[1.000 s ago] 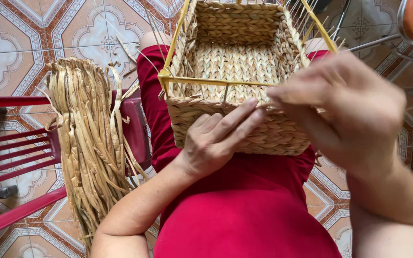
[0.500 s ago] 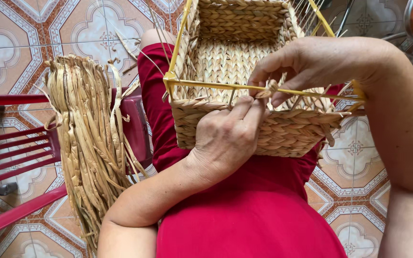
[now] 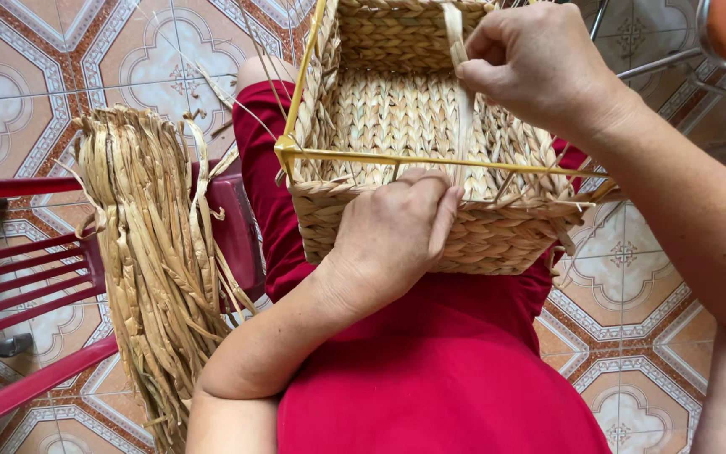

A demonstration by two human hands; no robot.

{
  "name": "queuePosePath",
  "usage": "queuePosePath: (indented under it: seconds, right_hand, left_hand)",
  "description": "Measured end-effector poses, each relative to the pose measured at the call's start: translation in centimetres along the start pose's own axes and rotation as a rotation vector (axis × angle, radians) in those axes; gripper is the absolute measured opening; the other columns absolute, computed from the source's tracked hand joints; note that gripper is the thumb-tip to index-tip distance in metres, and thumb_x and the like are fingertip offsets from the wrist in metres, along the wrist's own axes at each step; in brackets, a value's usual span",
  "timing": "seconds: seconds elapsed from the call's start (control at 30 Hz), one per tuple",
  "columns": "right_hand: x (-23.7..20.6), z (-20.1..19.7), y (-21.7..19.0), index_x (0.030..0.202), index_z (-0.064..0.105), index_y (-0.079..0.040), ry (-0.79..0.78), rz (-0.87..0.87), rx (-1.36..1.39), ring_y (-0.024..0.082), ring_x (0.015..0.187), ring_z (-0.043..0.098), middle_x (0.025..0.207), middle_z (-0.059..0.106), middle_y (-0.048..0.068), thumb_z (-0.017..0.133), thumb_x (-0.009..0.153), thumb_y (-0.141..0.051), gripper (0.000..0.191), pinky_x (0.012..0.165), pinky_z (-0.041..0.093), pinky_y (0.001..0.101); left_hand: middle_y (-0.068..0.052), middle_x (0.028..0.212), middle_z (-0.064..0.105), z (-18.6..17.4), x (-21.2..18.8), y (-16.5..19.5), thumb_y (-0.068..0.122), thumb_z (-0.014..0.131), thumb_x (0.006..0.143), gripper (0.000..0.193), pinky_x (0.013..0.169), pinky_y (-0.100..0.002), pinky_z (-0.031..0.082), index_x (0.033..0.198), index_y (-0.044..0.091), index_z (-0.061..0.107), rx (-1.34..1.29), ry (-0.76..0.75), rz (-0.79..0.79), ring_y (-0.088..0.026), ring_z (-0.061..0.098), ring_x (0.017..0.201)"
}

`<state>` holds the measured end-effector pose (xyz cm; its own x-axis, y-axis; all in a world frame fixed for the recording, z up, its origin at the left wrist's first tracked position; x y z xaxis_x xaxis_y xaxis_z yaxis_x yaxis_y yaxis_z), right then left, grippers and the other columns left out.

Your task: The person weaves a rectangular basket using dried palm leaves, trimming excess strands with scissors and threading new leaves through the frame to build up the sides.

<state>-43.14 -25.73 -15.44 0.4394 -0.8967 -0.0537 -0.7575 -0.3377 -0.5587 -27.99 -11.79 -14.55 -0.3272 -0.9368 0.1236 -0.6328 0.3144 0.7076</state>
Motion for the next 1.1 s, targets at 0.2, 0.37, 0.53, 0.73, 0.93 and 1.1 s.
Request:
queuePosePath:
  seconds: [0.2,0.37,0.53,0.73,0.93,1.1]
  right_hand:
    - [-0.4,-1.2,-1.4,0.101,0.076,-0.003,0.023,-0.213,-0.118,0.018,0.069,0.069,0.080,0.071,0.009,0.074,0.105,-0.009,0.008,0.061,0.055,0.0331]
    - [-2.2,-2.4,-4.0,0.097,0.077,-0.002,0.082,-0.652,-0.292,0.028,0.075,0.069,0.087,0.072,0.014,0.081,0.086,-0.006,0.013,0.064,0.055,0.0367]
    - [-1.3,-1.7,-1.7,0.110,0.077,-0.008,-0.242,-0.021,0.296,0.012,0.075,0.072,0.085,0.076,0.004,0.070,0.102,-0.018,0.015,0.068,0.059,0.0277]
    - [-1.8,0.7,-2.7,0.108,0.079,-0.010,-0.582,0.163,0.373,0.007,0.076,0.070,0.084,0.080,0.000,0.067,0.092,-0.024,0.024,0.070,0.060,0.0274]
    - [-1.8,1.2,-3.2,0.103,0.076,-0.007,-0.682,0.208,0.399,0.009,0.073,0.069,0.080,0.077,0.001,0.060,0.096,-0.029,0.028,0.068,0.060,0.0308]
    - [-1.7,1.7,-3.8,0.106,0.073,-0.008,-0.724,0.239,0.411,0.008,0.075,0.072,0.081,0.077,0.000,0.061,0.096,-0.030,0.028,0.069,0.061,0.0298]
  left_hand:
    - [-0.015,0.084,0.069,-0.2,0.4,-0.4,0.019,0.062,0.104,0.016,0.066,-0.043,0.060,0.101,0.004,0.066,-0.164,-0.044,-0.087,-0.032,0.073,0.071]
    - [-0.018,0.094,0.069,-1.5,0.0,0.1,0.017,0.067,0.098,0.018,0.074,-0.045,0.058,0.108,0.003,0.065,-0.262,0.002,0.009,-0.036,0.072,0.082]
    - [-0.013,0.096,0.072,-0.3,0.2,-0.2,0.021,0.071,0.095,0.018,0.071,-0.044,0.059,0.105,0.005,0.068,-0.136,-0.025,-0.017,-0.034,0.073,0.078]
    - [-0.011,0.103,0.072,0.3,-0.8,-0.1,0.019,0.073,0.096,0.022,0.065,-0.039,0.061,0.110,0.005,0.062,-0.021,0.036,0.043,-0.029,0.074,0.076]
    - [-0.008,0.107,0.071,-0.1,-1.9,0.4,0.015,0.075,0.098,0.033,0.064,-0.035,0.061,0.120,0.009,0.051,-0.063,0.183,0.025,-0.026,0.075,0.081]
    - [-0.007,0.108,0.070,-0.2,-2.0,0.2,0.014,0.076,0.099,0.034,0.064,-0.036,0.061,0.120,0.009,0.050,-0.092,0.196,0.025,-0.027,0.076,0.081]
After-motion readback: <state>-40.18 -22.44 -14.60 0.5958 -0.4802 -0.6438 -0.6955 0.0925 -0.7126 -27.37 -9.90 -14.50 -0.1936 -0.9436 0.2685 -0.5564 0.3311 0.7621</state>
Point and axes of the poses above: each hand's wrist, its own x-axis towards the middle knuckle, its own z-axis out of the palm, y = z × x, the point moved 6 cm from there along x, towards the middle knuckle
